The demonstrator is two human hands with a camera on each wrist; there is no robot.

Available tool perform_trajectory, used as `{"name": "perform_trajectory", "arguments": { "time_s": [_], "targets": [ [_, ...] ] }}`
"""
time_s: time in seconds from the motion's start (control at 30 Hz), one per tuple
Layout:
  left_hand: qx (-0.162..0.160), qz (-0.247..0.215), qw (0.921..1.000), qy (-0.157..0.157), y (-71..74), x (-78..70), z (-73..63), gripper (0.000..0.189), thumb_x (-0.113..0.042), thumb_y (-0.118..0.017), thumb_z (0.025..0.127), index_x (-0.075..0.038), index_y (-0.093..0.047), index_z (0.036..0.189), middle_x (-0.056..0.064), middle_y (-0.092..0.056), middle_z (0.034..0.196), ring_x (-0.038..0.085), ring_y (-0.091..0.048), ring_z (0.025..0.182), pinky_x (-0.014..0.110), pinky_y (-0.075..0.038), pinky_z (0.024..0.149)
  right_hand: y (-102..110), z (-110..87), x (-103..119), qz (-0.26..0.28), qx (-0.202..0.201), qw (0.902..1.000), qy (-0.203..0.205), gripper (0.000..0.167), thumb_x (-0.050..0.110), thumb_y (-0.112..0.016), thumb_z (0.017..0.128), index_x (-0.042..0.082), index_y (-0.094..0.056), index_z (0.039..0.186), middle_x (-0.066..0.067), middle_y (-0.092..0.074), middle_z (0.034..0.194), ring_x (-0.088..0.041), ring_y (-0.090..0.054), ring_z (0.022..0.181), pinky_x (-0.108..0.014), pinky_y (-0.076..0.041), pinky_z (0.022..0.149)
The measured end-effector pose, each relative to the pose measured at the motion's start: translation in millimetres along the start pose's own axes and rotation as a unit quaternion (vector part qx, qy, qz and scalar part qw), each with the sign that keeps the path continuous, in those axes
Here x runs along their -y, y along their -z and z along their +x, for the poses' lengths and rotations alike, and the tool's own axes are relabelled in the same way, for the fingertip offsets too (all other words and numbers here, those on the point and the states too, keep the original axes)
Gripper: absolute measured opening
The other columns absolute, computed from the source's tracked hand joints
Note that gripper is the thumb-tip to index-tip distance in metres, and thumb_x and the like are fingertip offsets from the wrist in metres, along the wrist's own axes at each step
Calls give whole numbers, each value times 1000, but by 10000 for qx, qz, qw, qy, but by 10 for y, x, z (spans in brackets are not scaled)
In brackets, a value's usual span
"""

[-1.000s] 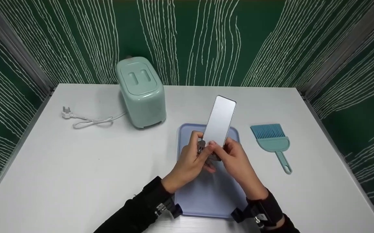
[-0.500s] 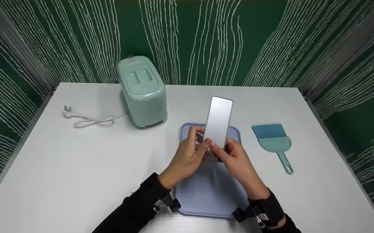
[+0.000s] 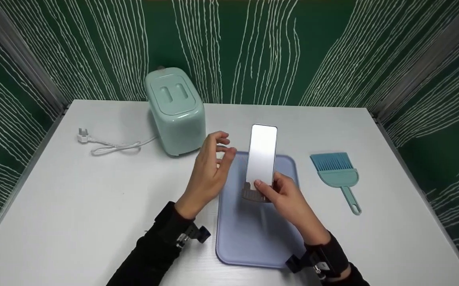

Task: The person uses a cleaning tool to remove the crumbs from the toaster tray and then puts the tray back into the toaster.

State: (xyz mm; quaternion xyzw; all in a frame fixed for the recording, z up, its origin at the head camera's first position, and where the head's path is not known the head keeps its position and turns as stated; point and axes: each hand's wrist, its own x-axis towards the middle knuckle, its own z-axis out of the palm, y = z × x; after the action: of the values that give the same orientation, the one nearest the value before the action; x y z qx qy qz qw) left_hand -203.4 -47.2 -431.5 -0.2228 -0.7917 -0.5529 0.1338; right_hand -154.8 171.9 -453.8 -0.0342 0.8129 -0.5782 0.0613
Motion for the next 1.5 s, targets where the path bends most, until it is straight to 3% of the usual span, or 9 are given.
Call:
{"name": "perform_trajectory", "arguments": {
  "time_s": [0.23,0.33,0.43,0.6,0.8,0.93,1.17,1.37,1.5],
  "targets": [
    [-974,81,9952,-22,349,26,156,39,-30,-56,113,-6,-52,143,13,-58,141,28,-55,133,46,-56,100,1,1,-33,-197,234,9995,26,33,19,-67,107,-4,-65,131,-10,-68,99,-18,-59,86,-26,-52,73],
    [-1321,672,9888,-173,483,118,203,43,-31,-61,111,-6,-53,144,15,-54,144,31,-51,136,51,-51,108,-10,7,-52,-299,419,9986,79,35,21,-66,108,-5,-64,131,-8,-63,93,-17,-57,82,-26,-50,70],
    [-1509,1521,9764,-285,572,279,245,48,-33,-66,109,-6,-54,147,20,-49,149,38,-47,141,57,-43,117,-26,16,-70,-395,565,9975,138,35,22,-66,108,-6,-64,130,-7,-64,91,-15,-57,79,-27,-49,68],
    [-1501,2340,9605,-152,680,520,263,56,-33,-69,107,-10,-51,155,26,-35,167,48,-36,152,66,-35,123,-70,31,-92,-520,726,9957,233,34,22,-66,108,-6,-65,126,-8,-69,91,-12,-59,75,-28,-51,67],
    [-1485,2627,9532,-201,819,681,281,61,-33,-70,106,-18,-49,161,25,-23,175,53,-24,159,72,-30,126,-180,33,-85,-559,845,9947,182,32,23,-67,107,-6,-66,121,-5,-66,88,-12,-59,75,-26,-52,67],
    [-1378,2636,9547,-59,874,743,323,60,-37,-66,108,-21,-47,162,25,-18,177,55,-19,161,72,-27,128,-262,42,-83,-463,1097,9928,111,34,23,-67,107,-7,-66,123,-3,-66,88,-11,-59,77,-23,-51,68],
    [-1289,2799,9513,-121,860,855,384,53,-35,-62,109,-21,-52,159,25,-28,174,58,-27,158,70,-36,125,-356,65,-53,-333,1790,9832,-103,33,25,-67,108,-5,-66,122,2,-58,79,-8,-51,60,-21,-43,54],
    [-1369,2740,9515,-302,867,907,395,47,-30,-64,109,-22,-56,155,23,-31,172,50,-37,155,61,-45,122,-480,172,-43,97,2182,9745,-522,29,26,-69,106,-1,-65,115,1,-63,83,-8,-63,60,-22,-53,56],
    [-1345,2778,9505,-363,874,918,391,46,-31,-62,110,-21,-56,154,23,-32,172,49,-42,152,58,-45,122,-589,274,-59,444,2446,9642,-920,22,25,-69,106,4,-65,111,3,-67,79,-5,-63,59,-20,-55,57]
  ]
}}
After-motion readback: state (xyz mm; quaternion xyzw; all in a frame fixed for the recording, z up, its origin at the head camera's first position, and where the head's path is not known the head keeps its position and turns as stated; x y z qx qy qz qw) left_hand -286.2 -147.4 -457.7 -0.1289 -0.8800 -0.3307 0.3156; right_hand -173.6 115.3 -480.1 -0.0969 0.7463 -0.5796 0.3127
